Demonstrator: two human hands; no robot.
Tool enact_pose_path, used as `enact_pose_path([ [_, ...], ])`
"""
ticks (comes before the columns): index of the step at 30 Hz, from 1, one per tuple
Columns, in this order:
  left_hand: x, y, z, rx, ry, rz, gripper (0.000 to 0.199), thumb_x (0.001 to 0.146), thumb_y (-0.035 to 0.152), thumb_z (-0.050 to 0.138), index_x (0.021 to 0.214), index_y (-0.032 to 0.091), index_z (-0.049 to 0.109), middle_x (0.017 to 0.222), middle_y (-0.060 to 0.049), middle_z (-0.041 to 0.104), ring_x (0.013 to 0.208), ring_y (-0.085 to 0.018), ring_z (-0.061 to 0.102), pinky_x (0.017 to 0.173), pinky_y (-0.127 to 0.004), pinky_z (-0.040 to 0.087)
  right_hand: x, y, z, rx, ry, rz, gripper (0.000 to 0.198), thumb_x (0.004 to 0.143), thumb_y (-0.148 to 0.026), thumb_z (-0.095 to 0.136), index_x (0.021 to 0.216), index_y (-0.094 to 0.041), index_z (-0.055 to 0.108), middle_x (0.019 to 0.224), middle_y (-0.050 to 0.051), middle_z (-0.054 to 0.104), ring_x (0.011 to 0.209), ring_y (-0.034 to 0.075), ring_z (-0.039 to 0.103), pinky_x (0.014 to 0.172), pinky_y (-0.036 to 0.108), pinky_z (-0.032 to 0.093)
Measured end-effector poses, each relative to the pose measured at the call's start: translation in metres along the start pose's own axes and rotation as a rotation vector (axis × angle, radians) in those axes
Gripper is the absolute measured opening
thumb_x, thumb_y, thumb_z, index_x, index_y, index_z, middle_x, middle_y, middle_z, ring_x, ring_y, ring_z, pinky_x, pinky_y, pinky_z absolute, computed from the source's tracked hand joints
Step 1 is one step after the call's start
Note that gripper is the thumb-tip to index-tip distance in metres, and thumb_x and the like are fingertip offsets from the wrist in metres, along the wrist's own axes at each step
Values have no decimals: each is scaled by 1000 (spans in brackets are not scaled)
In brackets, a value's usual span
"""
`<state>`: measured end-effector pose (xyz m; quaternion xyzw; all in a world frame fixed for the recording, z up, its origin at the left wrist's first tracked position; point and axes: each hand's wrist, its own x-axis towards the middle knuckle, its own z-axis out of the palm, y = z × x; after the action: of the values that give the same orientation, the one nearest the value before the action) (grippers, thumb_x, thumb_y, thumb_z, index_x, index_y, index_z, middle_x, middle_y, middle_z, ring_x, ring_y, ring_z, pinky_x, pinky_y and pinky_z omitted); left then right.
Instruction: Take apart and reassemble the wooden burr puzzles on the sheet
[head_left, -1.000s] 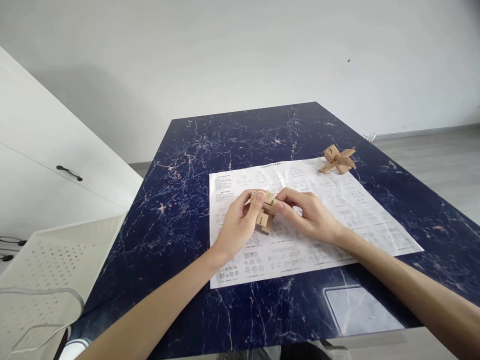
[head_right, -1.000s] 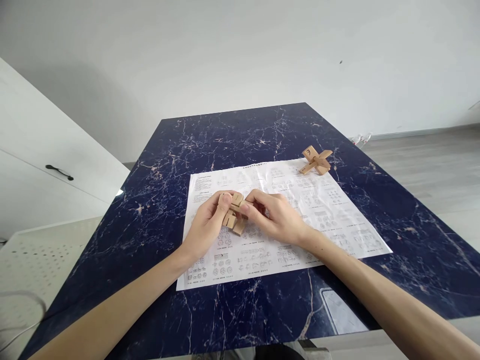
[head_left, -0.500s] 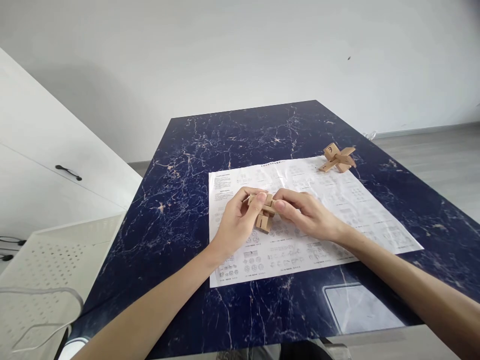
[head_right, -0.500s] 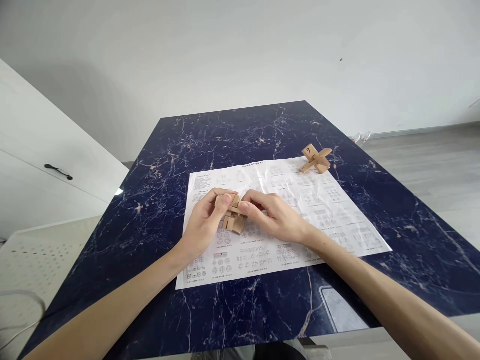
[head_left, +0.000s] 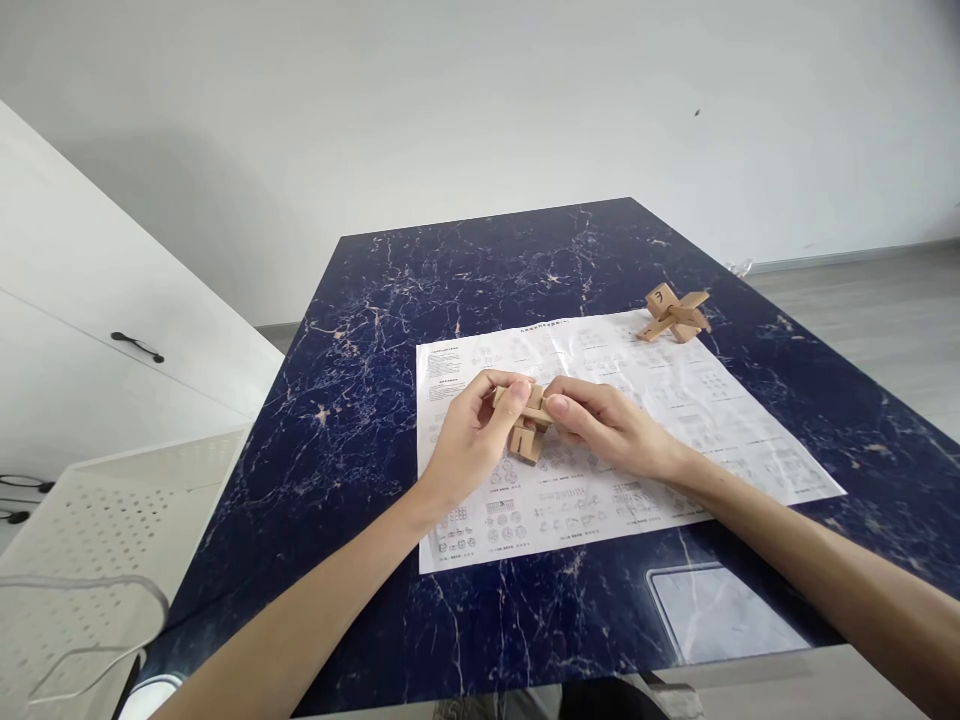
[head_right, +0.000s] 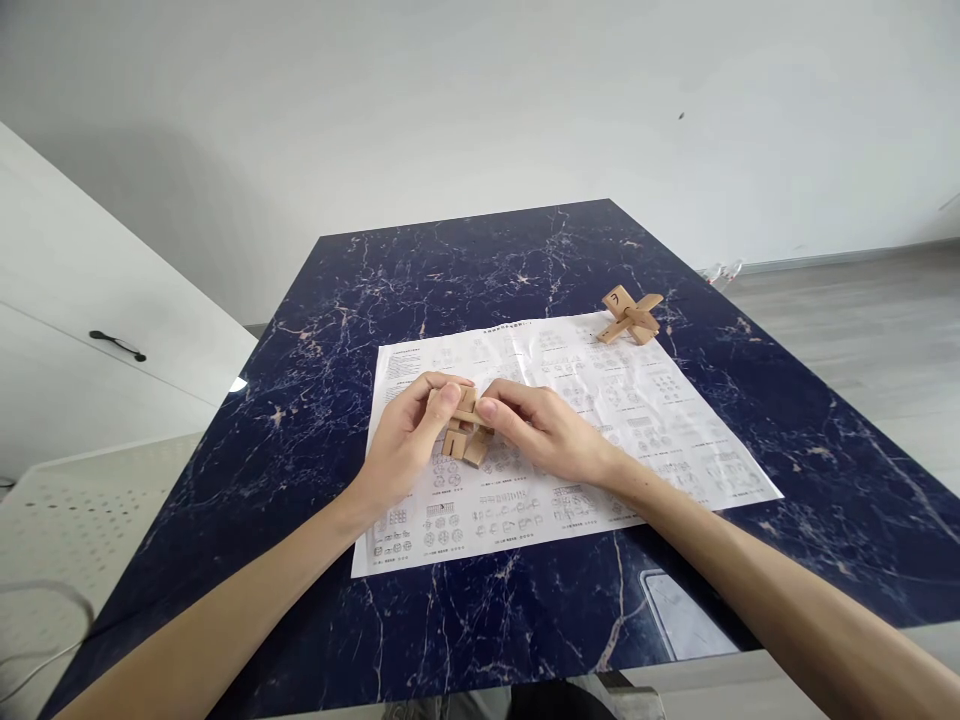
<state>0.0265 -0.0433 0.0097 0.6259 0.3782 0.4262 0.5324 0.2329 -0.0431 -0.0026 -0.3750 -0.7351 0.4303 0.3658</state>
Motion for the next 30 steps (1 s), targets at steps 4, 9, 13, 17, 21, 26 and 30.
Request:
enact_pose_path([
  [4, 0, 2, 2, -20, -43, -59, 40, 107, 58, 52, 111, 21, 68, 93, -6, 66, 84, -20, 62, 71, -31, 53, 1, 0, 3, 283, -48, 111, 48, 111, -57, 46, 77, -23, 45, 67, -6, 34, 55, 11, 29, 50, 29, 27],
  [9, -1, -5, 4, -56, -33, -105, 43, 108, 61, 49, 110, 22, 68, 88, -4, 62, 79, -18, 58, 69, -30, 50, 2, -5, 2, 439, -165, 190, 50, 111, -61, 44, 78, -24, 44, 65, -7, 31, 53, 11, 27, 48, 30, 26],
  [13, -1, -7, 3, -45, -22, -116, 41, 107, 60, 52, 106, 22, 66, 87, -3, 61, 77, -16, 57, 70, -29, 50, 1, -8, 0, 401, -179, 196, 49, 111, -62, 44, 82, -23, 47, 66, -6, 36, 55, 12, 31, 51, 30, 30],
  [17, -1, -7, 3, -52, -33, -121, 41, 106, 60, 54, 108, 21, 65, 85, -2, 60, 75, -16, 56, 67, -28, 49, 0, -7, 0, 365, -185, 181, 49, 112, -61, 43, 82, -23, 48, 67, -5, 41, 56, 12, 33, 52, 30, 32],
  [21, 0, -7, 3, -60, -38, -89, 41, 106, 60, 53, 101, 21, 63, 81, -1, 57, 72, -15, 53, 65, -28, 47, 1, -4, 0, 388, -192, 166, 48, 111, -60, 47, 80, -23, 45, 68, -5, 37, 56, 11, 31, 51, 30, 30],
  [26, -1, -8, 3, -110, -51, -76, 38, 107, 58, 54, 100, 21, 59, 80, 0, 55, 69, -14, 51, 64, -27, 46, 1, -1, 2, 434, -177, 162, 43, 111, -55, 51, 83, -22, 49, 73, -5, 38, 58, 11, 31, 52, 29, 30],
  [30, -3, -9, 6, -189, -72, -73, 35, 107, 57, 54, 100, 22, 55, 80, 1, 54, 68, -13, 49, 62, -26, 45, 1, 0, 2, 457, -169, 178, 43, 111, -55, 51, 83, -22, 51, 74, -4, 38, 60, 12, 30, 53, 29, 30],
])
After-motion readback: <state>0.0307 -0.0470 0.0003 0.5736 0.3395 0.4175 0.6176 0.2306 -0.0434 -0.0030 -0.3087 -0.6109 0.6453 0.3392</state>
